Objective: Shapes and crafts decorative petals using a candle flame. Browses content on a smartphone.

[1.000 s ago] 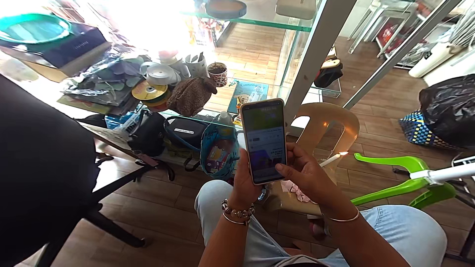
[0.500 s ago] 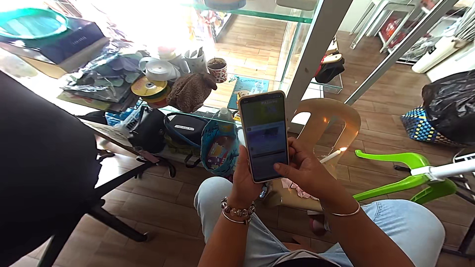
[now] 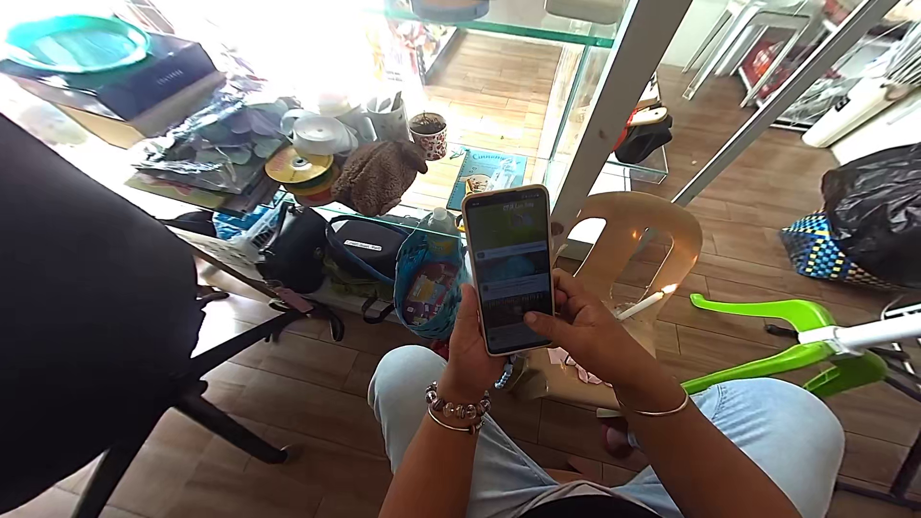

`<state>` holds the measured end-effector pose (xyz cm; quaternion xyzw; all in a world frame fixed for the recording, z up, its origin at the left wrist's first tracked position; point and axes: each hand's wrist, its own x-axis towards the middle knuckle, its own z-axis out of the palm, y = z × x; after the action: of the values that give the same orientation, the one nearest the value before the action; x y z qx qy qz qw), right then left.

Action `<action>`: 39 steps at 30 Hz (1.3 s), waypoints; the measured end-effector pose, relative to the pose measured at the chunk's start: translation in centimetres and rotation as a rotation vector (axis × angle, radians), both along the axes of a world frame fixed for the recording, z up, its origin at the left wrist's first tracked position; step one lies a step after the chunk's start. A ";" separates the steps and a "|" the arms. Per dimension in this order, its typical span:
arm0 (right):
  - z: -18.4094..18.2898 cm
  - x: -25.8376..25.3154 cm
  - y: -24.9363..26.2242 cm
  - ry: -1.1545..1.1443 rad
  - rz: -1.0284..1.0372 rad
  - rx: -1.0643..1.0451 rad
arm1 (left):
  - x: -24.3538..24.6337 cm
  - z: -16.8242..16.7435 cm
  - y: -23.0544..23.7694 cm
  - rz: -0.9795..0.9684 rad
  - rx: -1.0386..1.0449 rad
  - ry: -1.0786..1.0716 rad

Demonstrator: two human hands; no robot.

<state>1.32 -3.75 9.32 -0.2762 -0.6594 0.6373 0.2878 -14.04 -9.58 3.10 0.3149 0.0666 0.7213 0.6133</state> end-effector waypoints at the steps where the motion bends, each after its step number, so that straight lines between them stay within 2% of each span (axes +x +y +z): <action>1: 0.0 0.0 0.1 0.000 0.002 -0.001 | 0.0 0.0 0.1 -0.005 0.002 -0.007; 19: -0.6 0.4 0.4 0.066 -0.043 0.012 | 0.4 -0.2 0.8 -0.032 0.003 -0.003; 27: -0.4 0.9 0.5 0.044 0.031 0.025 | 0.5 0.1 0.7 -0.017 0.003 0.007; 39: -0.7 0.8 0.5 0.052 0.024 0.032 | 0.4 0.0 0.7 -0.018 -0.001 0.008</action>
<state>2.09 -3.25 8.66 -0.2472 -0.6651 0.6368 0.3016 -13.61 -8.92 3.07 0.3180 0.0666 0.7145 0.6196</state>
